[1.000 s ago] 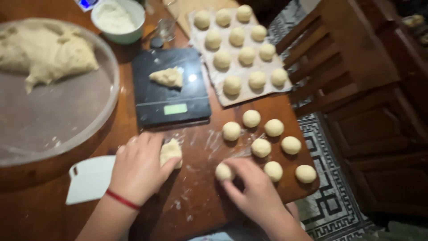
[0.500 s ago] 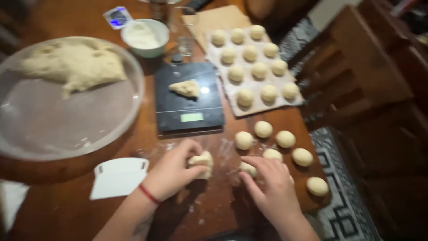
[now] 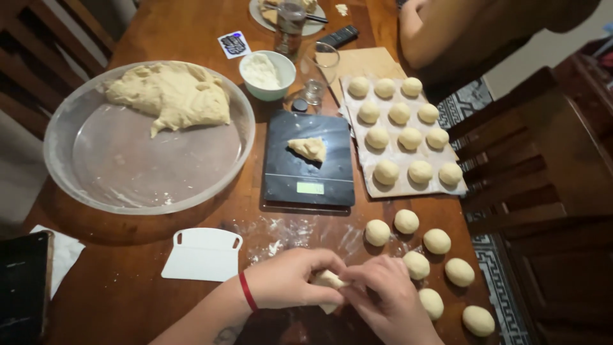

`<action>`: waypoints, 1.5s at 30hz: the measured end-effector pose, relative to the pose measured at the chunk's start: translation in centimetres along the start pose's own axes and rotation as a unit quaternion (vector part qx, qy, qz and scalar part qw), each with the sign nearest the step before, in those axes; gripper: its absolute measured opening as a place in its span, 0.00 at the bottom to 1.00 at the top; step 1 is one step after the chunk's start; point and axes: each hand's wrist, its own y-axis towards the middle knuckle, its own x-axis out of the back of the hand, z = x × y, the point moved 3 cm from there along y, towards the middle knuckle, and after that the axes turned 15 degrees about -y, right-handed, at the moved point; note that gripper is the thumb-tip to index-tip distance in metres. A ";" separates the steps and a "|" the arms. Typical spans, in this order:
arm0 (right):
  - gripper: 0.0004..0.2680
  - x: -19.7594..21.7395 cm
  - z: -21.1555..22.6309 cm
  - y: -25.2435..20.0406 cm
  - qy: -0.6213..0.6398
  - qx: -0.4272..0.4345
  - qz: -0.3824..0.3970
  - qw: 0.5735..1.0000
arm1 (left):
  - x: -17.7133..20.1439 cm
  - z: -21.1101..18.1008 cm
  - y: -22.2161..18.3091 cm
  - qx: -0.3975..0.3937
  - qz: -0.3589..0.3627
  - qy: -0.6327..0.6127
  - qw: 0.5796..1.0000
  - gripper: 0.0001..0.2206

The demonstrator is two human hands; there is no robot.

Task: Portion dough using a digital scale and roll it into small balls by hand.

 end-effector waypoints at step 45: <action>0.10 -5.3 -8.4 21.5 -0.199 -0.149 0.112 0.962 | -2.8 2.2 1.8 0.066 -0.019 -0.130 0.989 0.13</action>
